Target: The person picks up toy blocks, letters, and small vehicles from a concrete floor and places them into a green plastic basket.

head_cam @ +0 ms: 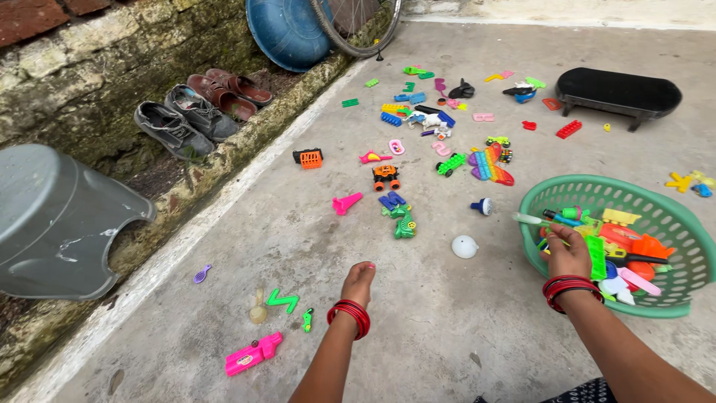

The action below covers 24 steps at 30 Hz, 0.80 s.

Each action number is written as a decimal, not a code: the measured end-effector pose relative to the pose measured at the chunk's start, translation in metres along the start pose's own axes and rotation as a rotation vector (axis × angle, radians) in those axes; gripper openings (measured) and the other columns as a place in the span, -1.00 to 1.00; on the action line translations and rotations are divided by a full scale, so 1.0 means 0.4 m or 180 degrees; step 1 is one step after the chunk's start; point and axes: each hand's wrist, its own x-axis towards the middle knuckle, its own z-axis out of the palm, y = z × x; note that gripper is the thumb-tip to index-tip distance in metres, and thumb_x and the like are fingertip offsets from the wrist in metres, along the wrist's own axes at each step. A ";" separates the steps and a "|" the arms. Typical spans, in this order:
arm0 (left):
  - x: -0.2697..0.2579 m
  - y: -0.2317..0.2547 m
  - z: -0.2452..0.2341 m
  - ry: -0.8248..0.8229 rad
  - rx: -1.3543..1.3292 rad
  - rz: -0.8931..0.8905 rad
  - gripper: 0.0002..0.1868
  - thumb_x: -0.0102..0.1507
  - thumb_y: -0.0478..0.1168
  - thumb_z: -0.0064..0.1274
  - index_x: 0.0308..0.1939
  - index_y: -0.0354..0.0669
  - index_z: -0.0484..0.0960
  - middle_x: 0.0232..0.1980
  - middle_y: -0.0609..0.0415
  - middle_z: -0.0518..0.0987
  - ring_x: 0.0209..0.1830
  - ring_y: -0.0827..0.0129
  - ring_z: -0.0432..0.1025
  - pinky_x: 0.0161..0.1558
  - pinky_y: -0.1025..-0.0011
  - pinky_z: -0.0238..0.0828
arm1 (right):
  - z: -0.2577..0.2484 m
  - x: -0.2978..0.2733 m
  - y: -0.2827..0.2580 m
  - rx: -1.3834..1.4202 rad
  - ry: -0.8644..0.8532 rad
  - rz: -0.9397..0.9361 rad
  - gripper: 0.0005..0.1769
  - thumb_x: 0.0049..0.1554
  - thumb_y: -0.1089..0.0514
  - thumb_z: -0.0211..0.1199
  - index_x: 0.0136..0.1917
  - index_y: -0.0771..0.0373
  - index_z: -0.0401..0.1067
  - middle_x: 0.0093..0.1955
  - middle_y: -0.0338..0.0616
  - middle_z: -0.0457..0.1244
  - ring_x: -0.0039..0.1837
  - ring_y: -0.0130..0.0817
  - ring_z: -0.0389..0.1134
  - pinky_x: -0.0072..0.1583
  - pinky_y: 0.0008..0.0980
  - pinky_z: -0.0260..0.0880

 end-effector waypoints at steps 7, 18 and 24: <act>0.203 -0.183 -0.453 0.1283 0.1301 0.0571 -0.47 0.29 0.11 0.02 0.20 -0.13 0.59 0.29 -0.13 0.54 0.31 0.07 0.40 0.30 0.23 0.29 | 0.404 -0.173 0.142 -0.0014 -0.2100 0.0889 -0.70 0.23 0.11 0.17 0.22 0.12 0.48 0.21 -0.27 0.32 0.26 -0.36 0.32 0.21 -0.17 0.42; 0.209 -0.289 -0.482 0.0906 0.1381 -0.0261 -0.44 0.40 0.16 -0.21 0.08 -0.19 0.70 0.21 -0.21 0.58 0.19 -0.04 0.51 0.16 0.12 0.47 | 0.866 -0.636 0.204 -0.0319 -0.3658 0.2136 -0.29 0.22 -0.38 -0.01 0.54 -0.11 0.16 0.58 -0.31 0.09 0.54 -0.25 0.16 0.38 0.01 0.34; 0.154 -0.286 -0.337 0.1338 0.0779 0.0154 -0.53 0.38 0.04 -0.19 0.19 -0.15 0.60 0.34 -0.08 0.40 0.28 0.00 0.39 0.28 0.19 0.32 | 0.842 -0.651 0.164 0.0079 -0.3292 0.2556 -0.24 0.24 -0.37 -0.07 0.57 0.00 0.12 0.58 -0.17 0.12 0.55 -0.18 0.17 0.41 0.00 0.31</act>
